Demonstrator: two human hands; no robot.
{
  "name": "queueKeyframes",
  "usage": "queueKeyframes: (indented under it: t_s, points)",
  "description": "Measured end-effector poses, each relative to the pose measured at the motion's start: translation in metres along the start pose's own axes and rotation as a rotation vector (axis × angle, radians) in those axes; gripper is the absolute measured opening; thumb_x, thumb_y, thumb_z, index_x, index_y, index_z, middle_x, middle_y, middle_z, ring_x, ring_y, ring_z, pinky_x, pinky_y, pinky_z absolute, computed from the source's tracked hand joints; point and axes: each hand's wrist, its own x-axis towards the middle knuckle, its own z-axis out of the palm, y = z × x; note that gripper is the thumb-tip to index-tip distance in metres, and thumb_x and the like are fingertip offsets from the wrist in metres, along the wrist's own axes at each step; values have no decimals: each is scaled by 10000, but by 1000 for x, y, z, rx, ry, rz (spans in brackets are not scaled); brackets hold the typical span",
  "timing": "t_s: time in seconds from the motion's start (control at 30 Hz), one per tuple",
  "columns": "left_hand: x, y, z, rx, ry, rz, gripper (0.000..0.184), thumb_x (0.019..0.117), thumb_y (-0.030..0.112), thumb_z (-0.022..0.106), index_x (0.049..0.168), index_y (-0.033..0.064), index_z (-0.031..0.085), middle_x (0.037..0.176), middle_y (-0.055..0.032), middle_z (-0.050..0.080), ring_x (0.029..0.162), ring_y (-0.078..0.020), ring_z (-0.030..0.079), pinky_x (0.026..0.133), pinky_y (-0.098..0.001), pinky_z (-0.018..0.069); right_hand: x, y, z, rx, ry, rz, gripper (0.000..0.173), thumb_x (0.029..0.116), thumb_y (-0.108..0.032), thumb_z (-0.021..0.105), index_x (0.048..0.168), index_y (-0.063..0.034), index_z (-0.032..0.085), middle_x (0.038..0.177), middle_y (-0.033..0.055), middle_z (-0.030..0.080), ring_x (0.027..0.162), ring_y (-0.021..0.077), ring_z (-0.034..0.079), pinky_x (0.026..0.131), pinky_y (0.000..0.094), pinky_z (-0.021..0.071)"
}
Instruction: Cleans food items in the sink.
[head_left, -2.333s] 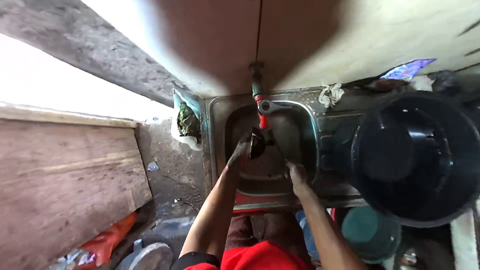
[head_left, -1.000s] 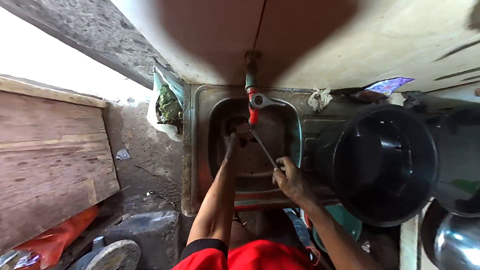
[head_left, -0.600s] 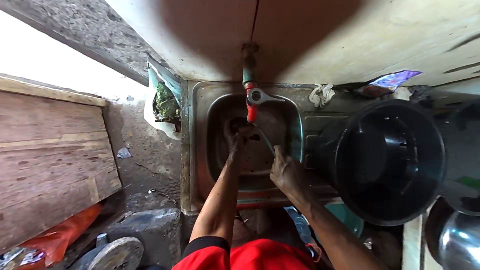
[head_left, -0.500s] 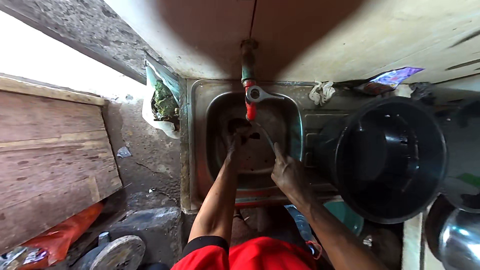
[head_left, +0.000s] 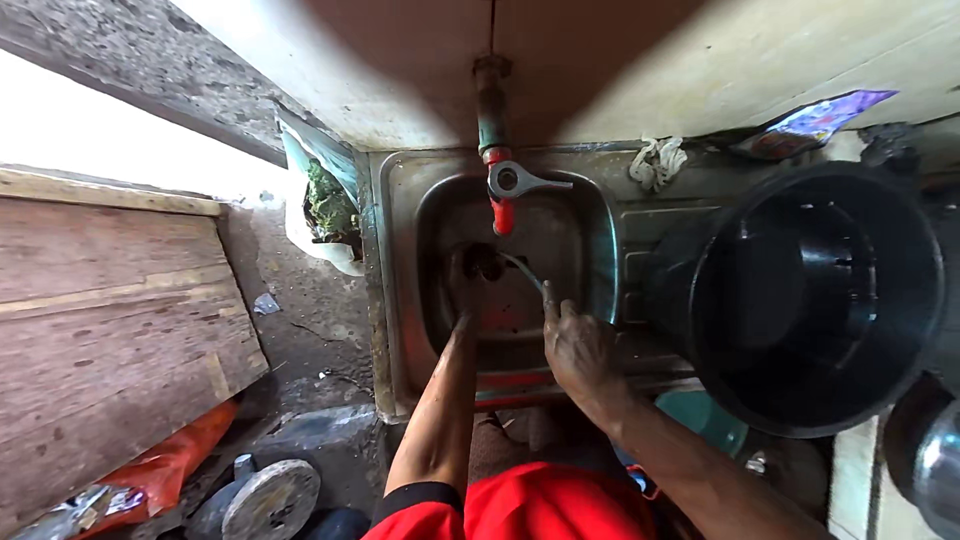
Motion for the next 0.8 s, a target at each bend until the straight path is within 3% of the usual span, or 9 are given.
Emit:
queueKeyframes:
  t_s: [0.07, 0.17, 0.3, 0.47, 0.53, 0.7, 0.8]
  points:
    - [-3, -2, 0, 7, -57, 10, 464, 923, 40, 698, 1374, 112, 613, 1368, -130, 634, 1255, -294, 616, 1078, -522, 494, 3, -1, -9, -27, -45, -13, 473, 998, -104, 501, 1464, -64, 572, 877, 144, 693, 654, 268, 681, 545, 384, 527]
    - [-12, 11, -9, 54, -124, 18, 529, 927, 46, 691, 1428, 150, 556, 1381, -142, 622, 1196, -338, 647, 976, -571, 538, 12, -7, -21, -19, -191, -18, 485, 1038, -115, 445, 1508, -8, 487, 952, 164, 696, 721, 284, 702, 602, 400, 549]
    - [-6, -2, 8, 28, -32, 150, 411, 860, 34, 748, 1263, 71, 675, 1334, -144, 646, 1246, -302, 615, 1066, -505, 501, 30, -15, -20, 3, -288, -15, 499, 1039, -94, 435, 1516, 53, 417, 984, 182, 685, 781, 309, 710, 648, 419, 566]
    - [-9, 0, -4, 35, -85, 111, 498, 873, 90, 770, 1344, 107, 607, 1413, -126, 596, 1272, -293, 602, 1061, -524, 503, 38, -22, -18, 19, -310, -20, 497, 1037, -91, 446, 1510, 59, 418, 1032, 199, 677, 789, 321, 710, 638, 428, 571]
    - [-2, -2, 3, 13, -40, 140, 411, 879, 73, 748, 1278, 57, 653, 1349, -143, 635, 1255, -284, 611, 1083, -484, 490, 42, -27, -21, 32, -312, -5, 489, 1037, -86, 461, 1499, 70, 433, 1035, 204, 674, 799, 324, 710, 639, 432, 573]
    - [5, -15, 7, -33, -31, 149, 361, 897, 49, 727, 1253, 72, 669, 1316, -121, 652, 1245, -256, 614, 1085, -462, 492, 52, -27, -30, 99, -373, 32, 464, 1030, -149, 507, 1449, 48, 490, 999, 199, 688, 854, 343, 716, 666, 467, 579]
    - [-1, -16, 6, -105, -133, 124, 376, 888, 57, 728, 1255, 111, 668, 1316, -91, 648, 1249, -229, 600, 1083, -457, 492, 65, -11, -34, 370, -564, 154, 387, 943, -215, 652, 1279, -25, 628, 1067, 195, 704, 1003, 370, 701, 799, 556, 569]
